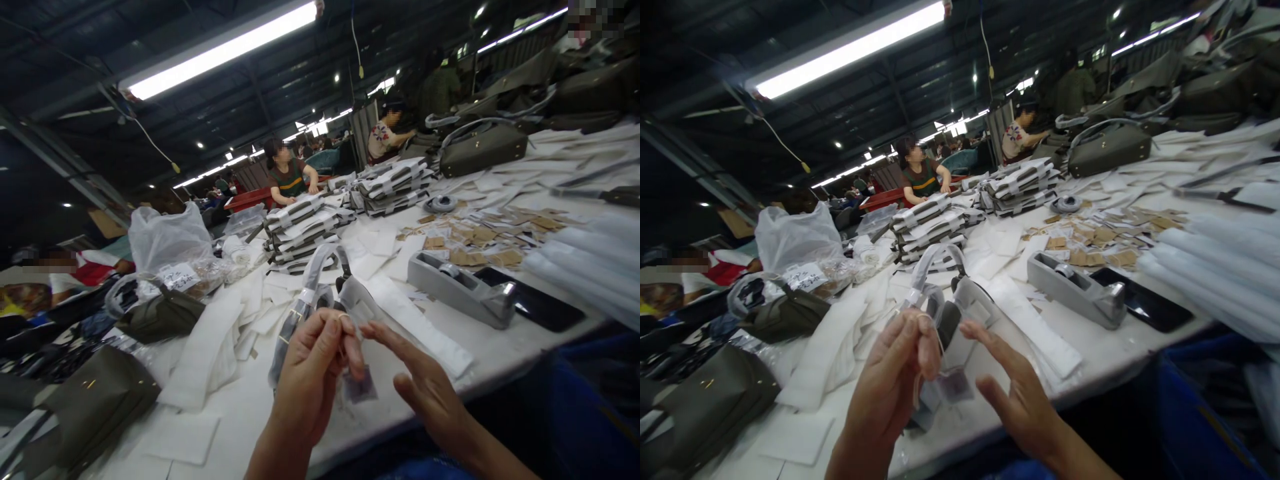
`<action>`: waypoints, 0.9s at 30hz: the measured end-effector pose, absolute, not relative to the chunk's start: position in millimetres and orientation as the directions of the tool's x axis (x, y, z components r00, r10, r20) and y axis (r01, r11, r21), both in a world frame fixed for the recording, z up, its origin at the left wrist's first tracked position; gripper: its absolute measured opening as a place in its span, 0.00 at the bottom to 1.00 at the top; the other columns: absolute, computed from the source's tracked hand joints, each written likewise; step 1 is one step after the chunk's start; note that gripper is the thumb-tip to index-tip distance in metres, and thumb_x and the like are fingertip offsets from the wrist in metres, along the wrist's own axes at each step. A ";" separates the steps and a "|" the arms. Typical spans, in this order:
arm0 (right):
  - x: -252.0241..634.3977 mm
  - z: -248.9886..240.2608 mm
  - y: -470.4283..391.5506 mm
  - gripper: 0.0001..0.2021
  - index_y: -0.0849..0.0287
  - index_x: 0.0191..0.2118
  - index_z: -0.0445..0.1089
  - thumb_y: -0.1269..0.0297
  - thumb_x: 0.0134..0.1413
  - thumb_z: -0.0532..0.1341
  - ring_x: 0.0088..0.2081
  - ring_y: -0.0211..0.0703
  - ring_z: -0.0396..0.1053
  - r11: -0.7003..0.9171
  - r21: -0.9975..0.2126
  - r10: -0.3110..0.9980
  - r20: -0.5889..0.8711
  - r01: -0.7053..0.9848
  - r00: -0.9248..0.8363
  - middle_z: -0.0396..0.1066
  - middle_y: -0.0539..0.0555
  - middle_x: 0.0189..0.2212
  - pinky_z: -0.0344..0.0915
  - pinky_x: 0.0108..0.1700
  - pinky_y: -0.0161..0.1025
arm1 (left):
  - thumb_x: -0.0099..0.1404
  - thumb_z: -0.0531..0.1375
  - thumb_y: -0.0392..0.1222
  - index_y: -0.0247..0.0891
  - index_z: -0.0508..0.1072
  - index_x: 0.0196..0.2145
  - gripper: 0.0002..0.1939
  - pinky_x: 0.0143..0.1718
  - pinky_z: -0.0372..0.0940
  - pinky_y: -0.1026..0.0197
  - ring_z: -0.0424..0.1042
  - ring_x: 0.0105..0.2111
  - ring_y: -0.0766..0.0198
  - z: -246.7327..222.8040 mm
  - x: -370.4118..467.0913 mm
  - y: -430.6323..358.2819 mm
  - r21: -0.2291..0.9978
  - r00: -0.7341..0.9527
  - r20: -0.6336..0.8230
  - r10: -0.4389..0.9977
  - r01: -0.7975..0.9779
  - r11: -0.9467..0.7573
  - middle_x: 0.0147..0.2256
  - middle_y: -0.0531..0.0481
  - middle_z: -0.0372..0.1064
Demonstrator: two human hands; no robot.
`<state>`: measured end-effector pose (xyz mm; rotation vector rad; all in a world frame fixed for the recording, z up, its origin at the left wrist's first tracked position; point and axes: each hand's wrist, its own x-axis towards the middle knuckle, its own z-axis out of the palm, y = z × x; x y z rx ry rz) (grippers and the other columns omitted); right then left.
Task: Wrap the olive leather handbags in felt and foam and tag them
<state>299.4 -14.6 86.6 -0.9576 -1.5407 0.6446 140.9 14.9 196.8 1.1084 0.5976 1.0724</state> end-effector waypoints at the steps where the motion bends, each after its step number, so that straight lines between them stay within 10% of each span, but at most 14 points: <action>1: 295.9 89.3 -14.2 0.28 0.50 0.65 0.61 0.50 0.62 0.59 0.63 0.56 0.62 0.501 -0.850 0.864 0.501 0.162 -0.047 0.64 0.58 0.62 0.62 0.63 0.52 | 0.71 0.59 0.48 0.37 0.72 0.36 0.11 0.26 0.61 0.71 0.65 0.22 0.72 194.0 141.9 12.2 0.936 0.429 0.099 0.898 -0.346 0.062 0.23 0.54 0.67; 6: 278.7 94.9 -13.6 0.18 0.56 0.49 0.75 0.50 0.59 0.63 0.34 0.47 0.77 0.231 -0.956 0.951 0.261 -0.181 -0.165 0.79 0.57 0.34 0.75 0.38 0.40 | 0.70 0.59 0.50 0.38 0.72 0.37 0.12 0.26 0.65 0.65 0.69 0.23 0.66 188.7 134.8 3.9 0.952 0.464 0.085 0.882 -0.298 0.065 0.24 0.51 0.70; 11: 283.7 100.7 -14.0 0.20 0.61 0.32 0.75 0.44 0.52 0.66 0.14 0.34 0.64 -0.100 -0.949 0.981 -0.044 -0.298 -0.190 0.68 0.48 0.15 0.59 0.16 0.29 | 0.70 0.60 0.48 0.38 0.76 0.36 0.12 0.40 0.67 0.61 0.75 0.32 0.61 201.4 96.9 3.2 0.992 0.348 0.126 0.929 -0.017 -0.128 0.29 0.47 0.76; 18: 274.5 106.5 18.6 0.19 0.59 0.32 0.78 0.45 0.55 0.64 0.15 0.34 0.65 -0.030 -0.999 0.989 -0.035 0.033 -0.143 0.70 0.48 0.18 0.59 0.16 0.30 | 0.66 0.63 0.50 0.38 0.77 0.41 0.13 0.36 0.68 0.61 0.75 0.35 0.59 184.1 23.6 47.6 0.917 -0.034 0.306 0.951 0.277 -0.285 0.37 0.45 0.77; 27: 219.6 113.9 48.3 0.18 0.58 0.36 0.80 0.48 0.59 0.61 0.15 0.34 0.66 0.081 -0.992 0.975 0.058 0.101 -0.213 0.72 0.48 0.19 0.61 0.18 0.31 | 0.55 0.67 0.44 0.39 0.82 0.34 0.09 0.33 0.65 0.64 0.72 0.35 0.59 161.2 10.3 101.7 0.921 0.525 -0.009 0.851 0.335 -0.197 0.34 0.49 0.77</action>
